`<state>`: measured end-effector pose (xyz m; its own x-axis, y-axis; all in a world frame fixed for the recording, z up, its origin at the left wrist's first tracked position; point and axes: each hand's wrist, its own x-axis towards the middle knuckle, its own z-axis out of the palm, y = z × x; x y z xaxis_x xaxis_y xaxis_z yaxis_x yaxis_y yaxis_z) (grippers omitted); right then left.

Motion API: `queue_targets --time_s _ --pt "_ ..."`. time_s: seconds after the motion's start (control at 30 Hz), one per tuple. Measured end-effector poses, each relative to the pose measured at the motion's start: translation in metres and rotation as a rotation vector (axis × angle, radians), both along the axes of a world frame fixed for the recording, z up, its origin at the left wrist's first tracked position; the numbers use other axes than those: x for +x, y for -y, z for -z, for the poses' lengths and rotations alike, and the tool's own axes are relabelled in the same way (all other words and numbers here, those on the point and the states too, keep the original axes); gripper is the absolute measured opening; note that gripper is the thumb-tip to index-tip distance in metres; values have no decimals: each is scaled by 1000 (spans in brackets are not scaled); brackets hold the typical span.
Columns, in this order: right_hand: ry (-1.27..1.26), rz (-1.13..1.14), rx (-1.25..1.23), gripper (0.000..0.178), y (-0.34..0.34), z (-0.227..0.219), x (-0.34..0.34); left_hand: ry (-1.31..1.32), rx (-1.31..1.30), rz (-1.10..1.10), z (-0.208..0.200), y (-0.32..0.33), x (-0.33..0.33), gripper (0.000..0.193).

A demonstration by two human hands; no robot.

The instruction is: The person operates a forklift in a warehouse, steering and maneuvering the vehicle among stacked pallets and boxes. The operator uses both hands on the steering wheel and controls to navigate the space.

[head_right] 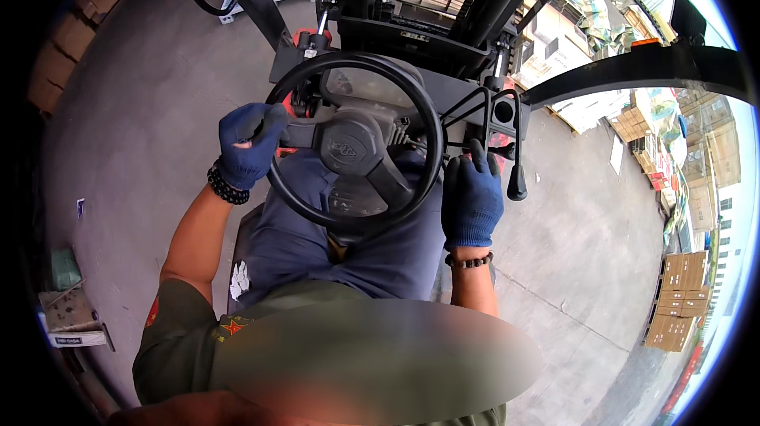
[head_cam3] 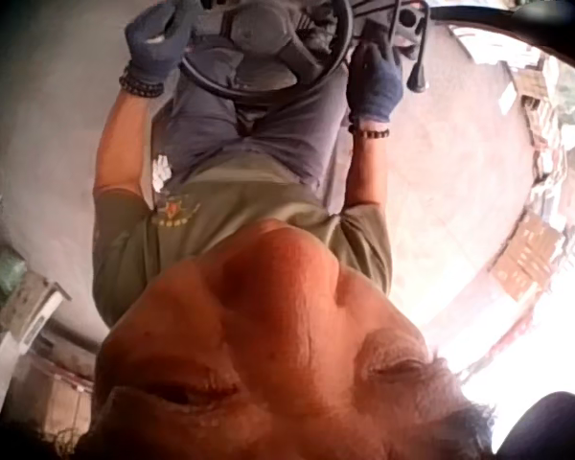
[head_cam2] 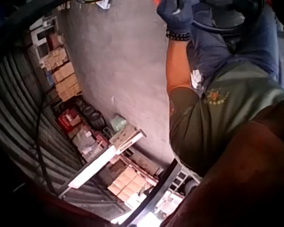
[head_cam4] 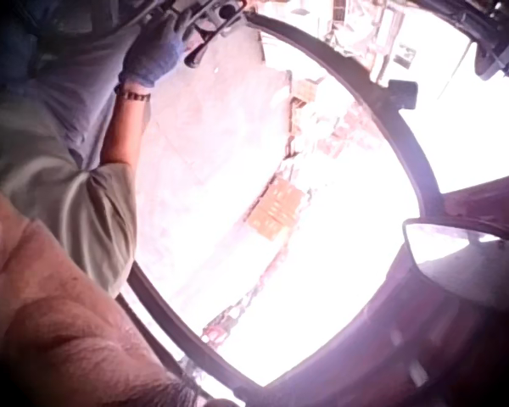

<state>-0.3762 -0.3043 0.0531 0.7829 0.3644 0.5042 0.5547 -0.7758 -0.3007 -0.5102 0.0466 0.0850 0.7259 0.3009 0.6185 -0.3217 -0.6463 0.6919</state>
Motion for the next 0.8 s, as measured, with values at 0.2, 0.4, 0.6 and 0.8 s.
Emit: queue_targets --time_s 0.2,0.4,0.6,0.8 --pt "5 44 -62 12 7 43 -25 10 -40 -14 -38 -7 77 19" --pt "-23 118 -114 15 21 32 -18 93 333 242 -69 81 146 36" --pt "36 74 -112 15 29 22 -16 171 331 355 -55 164 161 39" --pt "-84 121 -75 29 48 45 -12 147 319 666 -12 224 105 27"
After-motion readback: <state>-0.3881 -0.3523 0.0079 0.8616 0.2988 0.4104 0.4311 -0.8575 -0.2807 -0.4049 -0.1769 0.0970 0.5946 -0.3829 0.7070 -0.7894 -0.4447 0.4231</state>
